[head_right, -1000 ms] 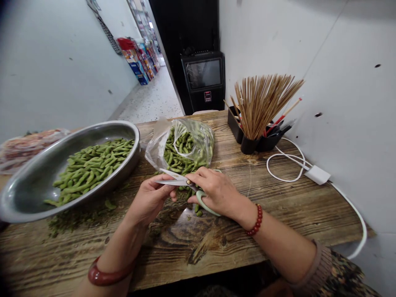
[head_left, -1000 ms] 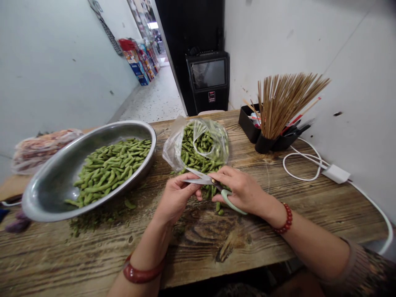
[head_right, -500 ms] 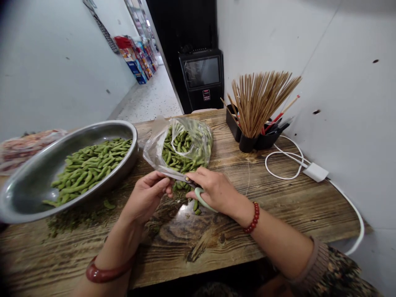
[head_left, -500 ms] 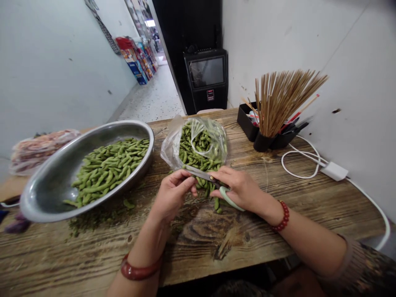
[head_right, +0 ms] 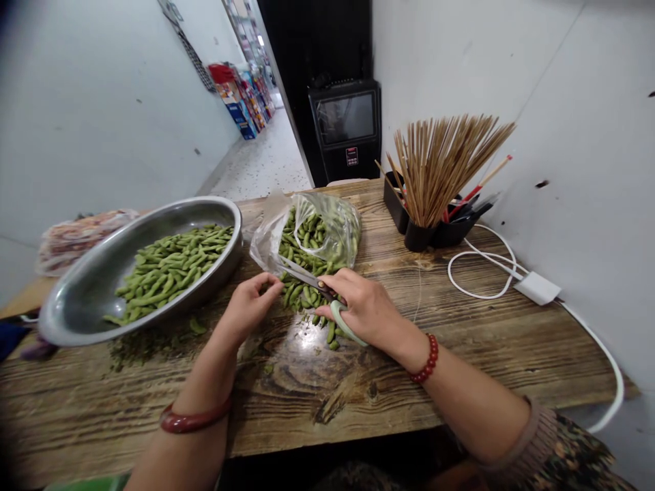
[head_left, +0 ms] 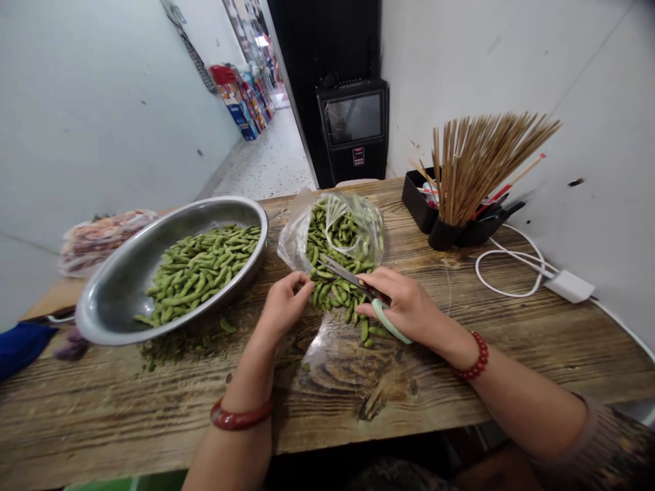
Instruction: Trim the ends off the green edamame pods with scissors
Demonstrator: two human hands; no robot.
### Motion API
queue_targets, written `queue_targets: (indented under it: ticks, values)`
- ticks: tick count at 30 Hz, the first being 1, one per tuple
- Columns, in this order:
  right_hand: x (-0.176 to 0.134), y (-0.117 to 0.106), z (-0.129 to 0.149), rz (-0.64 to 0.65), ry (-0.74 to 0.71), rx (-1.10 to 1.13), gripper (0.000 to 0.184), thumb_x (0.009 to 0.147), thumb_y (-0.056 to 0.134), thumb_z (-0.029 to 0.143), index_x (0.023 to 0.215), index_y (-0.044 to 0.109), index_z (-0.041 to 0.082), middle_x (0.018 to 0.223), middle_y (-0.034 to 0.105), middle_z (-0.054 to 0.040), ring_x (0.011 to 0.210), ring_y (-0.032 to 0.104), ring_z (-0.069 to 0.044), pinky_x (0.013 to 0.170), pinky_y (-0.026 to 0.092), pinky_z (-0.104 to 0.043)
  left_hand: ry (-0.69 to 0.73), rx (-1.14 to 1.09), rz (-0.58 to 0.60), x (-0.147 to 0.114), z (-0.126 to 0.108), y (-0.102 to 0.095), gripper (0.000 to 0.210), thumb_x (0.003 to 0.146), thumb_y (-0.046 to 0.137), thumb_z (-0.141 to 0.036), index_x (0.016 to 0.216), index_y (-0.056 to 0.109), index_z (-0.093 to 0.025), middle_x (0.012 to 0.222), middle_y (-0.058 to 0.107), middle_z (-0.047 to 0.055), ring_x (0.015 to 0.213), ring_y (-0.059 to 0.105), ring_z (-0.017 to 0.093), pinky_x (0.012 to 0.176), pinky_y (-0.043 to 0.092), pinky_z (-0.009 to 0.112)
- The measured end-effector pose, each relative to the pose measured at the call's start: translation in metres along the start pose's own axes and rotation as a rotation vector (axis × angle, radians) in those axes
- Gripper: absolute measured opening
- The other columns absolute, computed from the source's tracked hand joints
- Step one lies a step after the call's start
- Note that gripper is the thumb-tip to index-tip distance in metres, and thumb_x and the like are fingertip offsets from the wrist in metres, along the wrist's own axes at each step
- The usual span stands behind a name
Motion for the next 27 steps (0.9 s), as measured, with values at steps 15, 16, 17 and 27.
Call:
queue_targets:
  ticks: [15, 16, 17, 27]
  values:
    - [0.000, 0.003, -0.003, 0.019, 0.035, -0.009, 0.040, 0.081, 0.070, 0.029, 0.118, 0.059, 0.017, 0.098, 0.063, -0.0067, 0.081, 0.059, -0.017, 0.070, 0.047, -0.028, 0.004, 0.110, 0.074, 0.001, -0.001, 0.011, 0.008, 0.069, 0.064, -0.024, 0.070, 0.063, -0.016, 0.057, 0.050, -0.004, 0.055, 0.045, 0.012, 0.055, 0.032, 0.024]
    - [0.001, 0.002, -0.004, 0.014, 0.043, -0.010, 0.040, 0.081, 0.070, 0.029, 0.117, 0.059, 0.017, 0.097, 0.063, -0.0066, 0.079, 0.059, -0.017, 0.069, 0.047, -0.028, -0.024, -0.012, 0.058, 0.000, -0.003, 0.009, 0.010, 0.069, 0.065, -0.025, 0.071, 0.061, -0.016, 0.058, 0.050, -0.004, 0.055, 0.044, 0.011, 0.054, 0.032, 0.023]
    - [0.001, 0.002, -0.004, 0.011, 0.053, -0.010, 0.040, 0.081, 0.070, 0.029, 0.117, 0.060, 0.017, 0.096, 0.062, -0.0063, 0.078, 0.058, -0.016, 0.069, 0.046, -0.028, -0.059, -0.146, 0.051, -0.002, -0.004, 0.007, 0.013, 0.068, 0.067, -0.026, 0.073, 0.061, -0.016, 0.059, 0.051, -0.004, 0.054, 0.044, 0.010, 0.053, 0.032, 0.022]
    - [0.000, 0.008, -0.006, 0.108, 0.062, -0.021, 0.053, 0.079, 0.072, 0.033, 0.127, 0.053, 0.020, 0.105, 0.060, -0.0081, 0.089, 0.059, -0.020, 0.077, 0.049, -0.033, -0.212, -0.787, 0.125, -0.016, -0.015, 0.017, 0.030, 0.069, 0.076, -0.031, 0.093, 0.067, -0.014, 0.068, 0.058, -0.001, 0.048, 0.038, 0.004, 0.044, 0.027, 0.017]
Point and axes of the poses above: each hand's wrist, its own x-axis towards the middle knuckle, its own y-axis out of the palm, z = x × y, the point moved 6 cm from there along x, towards the middle knuckle
